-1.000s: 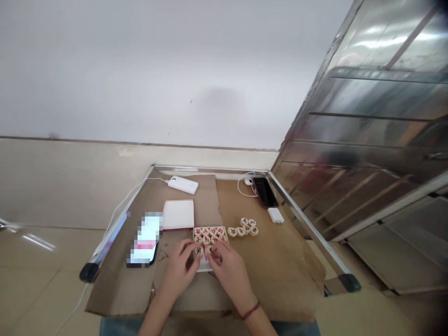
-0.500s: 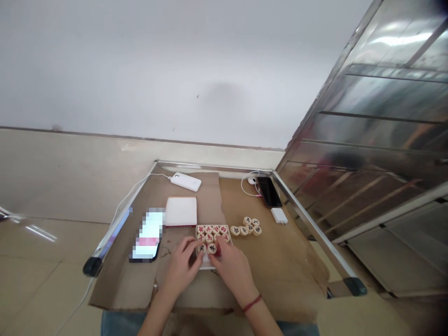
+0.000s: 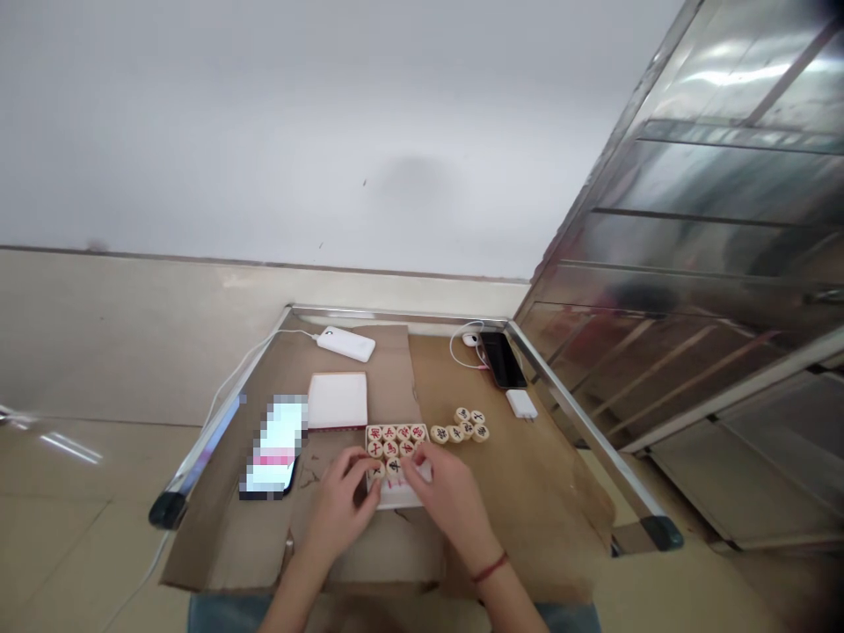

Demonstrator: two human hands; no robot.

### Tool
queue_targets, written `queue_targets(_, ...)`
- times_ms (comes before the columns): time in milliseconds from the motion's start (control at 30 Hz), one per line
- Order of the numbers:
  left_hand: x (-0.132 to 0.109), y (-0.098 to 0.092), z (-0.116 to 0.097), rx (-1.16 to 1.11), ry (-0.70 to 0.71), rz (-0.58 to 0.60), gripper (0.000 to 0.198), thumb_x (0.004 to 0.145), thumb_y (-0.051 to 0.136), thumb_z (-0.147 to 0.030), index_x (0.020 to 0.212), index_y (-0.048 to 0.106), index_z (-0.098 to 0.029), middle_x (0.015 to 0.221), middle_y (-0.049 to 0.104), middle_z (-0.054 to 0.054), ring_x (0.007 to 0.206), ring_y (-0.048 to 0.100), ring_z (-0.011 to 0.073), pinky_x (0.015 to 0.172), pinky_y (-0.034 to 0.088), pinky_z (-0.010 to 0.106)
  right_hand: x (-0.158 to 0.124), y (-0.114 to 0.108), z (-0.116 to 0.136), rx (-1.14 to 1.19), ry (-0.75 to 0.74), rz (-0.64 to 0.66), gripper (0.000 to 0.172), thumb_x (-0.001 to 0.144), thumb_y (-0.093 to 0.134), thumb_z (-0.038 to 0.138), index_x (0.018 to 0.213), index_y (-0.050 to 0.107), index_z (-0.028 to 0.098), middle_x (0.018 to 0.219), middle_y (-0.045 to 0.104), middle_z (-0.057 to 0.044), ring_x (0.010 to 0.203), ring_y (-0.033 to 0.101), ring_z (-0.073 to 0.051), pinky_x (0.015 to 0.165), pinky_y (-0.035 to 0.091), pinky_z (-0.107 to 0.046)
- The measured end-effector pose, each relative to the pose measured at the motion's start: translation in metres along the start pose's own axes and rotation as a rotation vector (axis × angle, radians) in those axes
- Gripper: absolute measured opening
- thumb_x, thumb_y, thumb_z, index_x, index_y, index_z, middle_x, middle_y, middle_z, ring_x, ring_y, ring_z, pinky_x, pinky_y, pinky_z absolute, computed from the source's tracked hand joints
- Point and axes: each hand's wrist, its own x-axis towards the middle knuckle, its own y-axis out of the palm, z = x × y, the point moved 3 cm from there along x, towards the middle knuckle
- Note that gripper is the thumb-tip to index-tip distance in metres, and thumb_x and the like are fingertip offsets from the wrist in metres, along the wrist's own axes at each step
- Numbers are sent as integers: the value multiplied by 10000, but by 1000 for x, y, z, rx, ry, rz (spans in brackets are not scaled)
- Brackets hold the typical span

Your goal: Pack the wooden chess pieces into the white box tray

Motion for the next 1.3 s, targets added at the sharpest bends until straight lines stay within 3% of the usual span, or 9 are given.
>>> queue_targets(167,0,-1,0,13,2,-4,191,859,503,-287,954,656,-222,1052,598,80,948,620,199,859,523,355,33,-28,-52,-104,162,-185,160,863,474,314,823,574,194,873,654,-55,730,603,-172,644,381,-259)
queue_targets(267,0,0,1,1,-2,9,191,858,501,-280,960,652,-225,1057,594,79,960,613,200,859,522,356,58,-34,-68,-242,254,-65,222,866,478,307,1003,584,168,1047,649,-109,852,630,-196,689,401,-273)
queue_targets(367,0,1,2,-6,-15,23,196,863,495,-285,973,647,-228,1070,588,77,981,603,203,877,515,366,78,-30,-70,-349,315,123,302,852,507,327,1093,586,163,1054,663,-138,894,650,-231,695,418,-293)
queue_targets(433,-1,1,2,-10,-21,25,199,866,488,-284,976,644,-227,1071,585,74,986,600,201,887,511,368,87,-27,-68,-374,340,177,280,826,539,308,1050,620,161,991,685,-147,896,659,-249,691,428,-303)
queue_targets(933,-1,1,0,-6,-2,-11,199,856,486,-246,970,647,-216,1042,604,78,963,616,197,855,529,354,101,-33,-56,-341,318,161,178,771,574,76,908,684,107,977,687,-222,944,662,-284,740,461,-330)
queue_targets(1033,-1,-1,0,9,0,-48,225,852,498,-251,1011,654,-220,1060,612,81,970,622,198,860,531,344,93,-38,-47,-253,276,118,160,818,558,156,932,669,134,923,701,-168,901,668,-246,718,470,-304)
queue_targets(1133,-1,-6,-2,33,22,-138,257,853,513,-262,1065,656,-231,1049,627,80,981,622,202,872,530,345,66,-32,-30,-35,201,108,188,851,539,307,976,636,207,882,703,-63,765,666,-169,608,486,-238)
queue_targets(1233,-3,-7,-10,8,93,-141,315,869,534,-289,1169,625,-260,1097,636,79,1036,608,205,910,519,350,27,-15,-8,672,160,184,232,772,586,378,928,602,206,843,668,-36,636,630,-163,457,478,-237)
queue_targets(1300,-5,-3,-17,-45,127,-91,363,881,540,-307,1239,583,-274,1163,625,79,1085,596,204,937,513,347,5,-5,4,884,151,221,259,722,638,407,881,592,207,823,646,-14,619,609,-148,482,503,-247)
